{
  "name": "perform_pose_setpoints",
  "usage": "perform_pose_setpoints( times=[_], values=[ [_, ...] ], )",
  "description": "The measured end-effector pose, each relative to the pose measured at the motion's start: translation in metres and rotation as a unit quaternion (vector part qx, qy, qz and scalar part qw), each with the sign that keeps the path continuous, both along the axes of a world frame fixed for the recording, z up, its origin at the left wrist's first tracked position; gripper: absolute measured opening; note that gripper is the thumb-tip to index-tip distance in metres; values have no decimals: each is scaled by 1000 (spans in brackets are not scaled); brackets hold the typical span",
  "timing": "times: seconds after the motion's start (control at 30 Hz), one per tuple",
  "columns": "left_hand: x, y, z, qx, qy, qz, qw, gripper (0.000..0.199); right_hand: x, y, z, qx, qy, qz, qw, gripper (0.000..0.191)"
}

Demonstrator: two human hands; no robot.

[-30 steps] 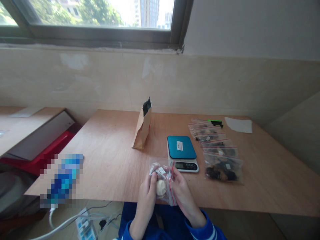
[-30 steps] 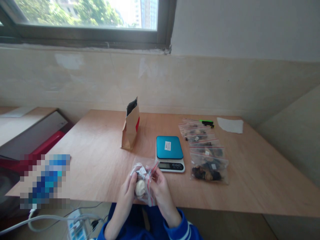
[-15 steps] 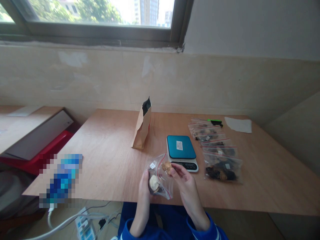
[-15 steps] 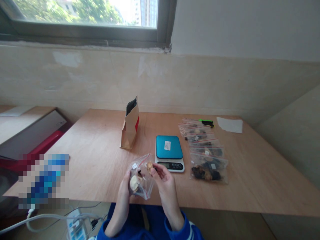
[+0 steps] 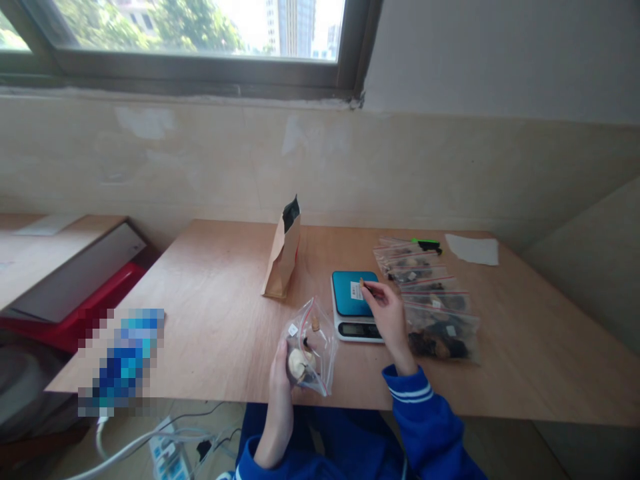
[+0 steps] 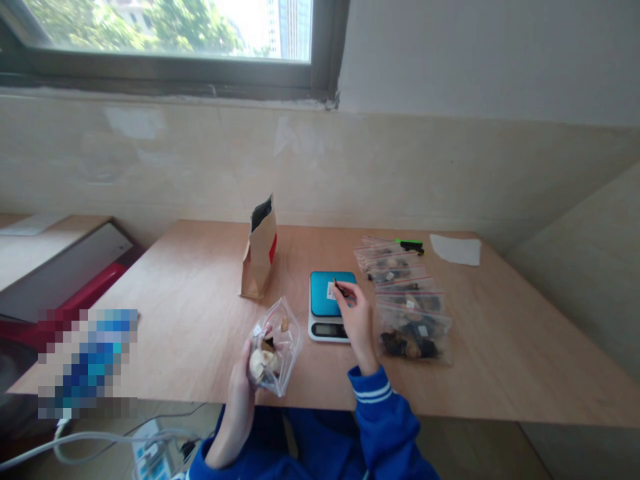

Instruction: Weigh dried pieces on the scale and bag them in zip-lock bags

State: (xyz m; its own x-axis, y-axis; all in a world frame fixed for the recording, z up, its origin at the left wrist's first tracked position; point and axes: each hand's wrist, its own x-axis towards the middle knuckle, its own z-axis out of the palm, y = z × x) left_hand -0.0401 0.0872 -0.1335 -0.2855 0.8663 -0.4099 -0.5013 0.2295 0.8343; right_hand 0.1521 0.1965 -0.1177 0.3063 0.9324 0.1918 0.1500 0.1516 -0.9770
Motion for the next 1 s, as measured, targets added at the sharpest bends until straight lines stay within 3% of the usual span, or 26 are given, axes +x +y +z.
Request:
perform_pose_setpoints(
  times=[0.13, 0.27, 0.43, 0.5, 0.6, 0.73, 0.9, 1.0],
  values=[
    [-2, 0, 3, 2, -6, -9, 1000, 56, 2, 9, -15, 41, -199, 17, 979, 34],
    [-5, 1, 1, -4, 17, -3, 1000, 59, -1, 6, -16, 80, -268, 24, 960, 29],
    [-5, 2, -2, 14, 57, 6, 998, 55, -17, -28, 14, 95, -171, 45, 980, 22],
    [-4, 4, -5, 17, 68, 8, 997, 57, -27, -48, 28, 73, -90, 127, 985, 20],
    [-3, 4, -14, 26, 107, 12, 994, 60, -41, -72, 42, 32, -62, 286, 956, 20],
    [-1, -4, -16, 36, 160, 6, 986, 57, -54, -79, 42, 35, -128, 291, 948, 25],
    [1, -10, 4, 70, 173, -65, 980, 57, -59, -76, 34, 6, -137, 317, 938, 46],
    [1, -9, 10, 69, 172, -76, 980, 58, -59, -75, 31, -7, -124, 332, 935, 51]
  ],
)
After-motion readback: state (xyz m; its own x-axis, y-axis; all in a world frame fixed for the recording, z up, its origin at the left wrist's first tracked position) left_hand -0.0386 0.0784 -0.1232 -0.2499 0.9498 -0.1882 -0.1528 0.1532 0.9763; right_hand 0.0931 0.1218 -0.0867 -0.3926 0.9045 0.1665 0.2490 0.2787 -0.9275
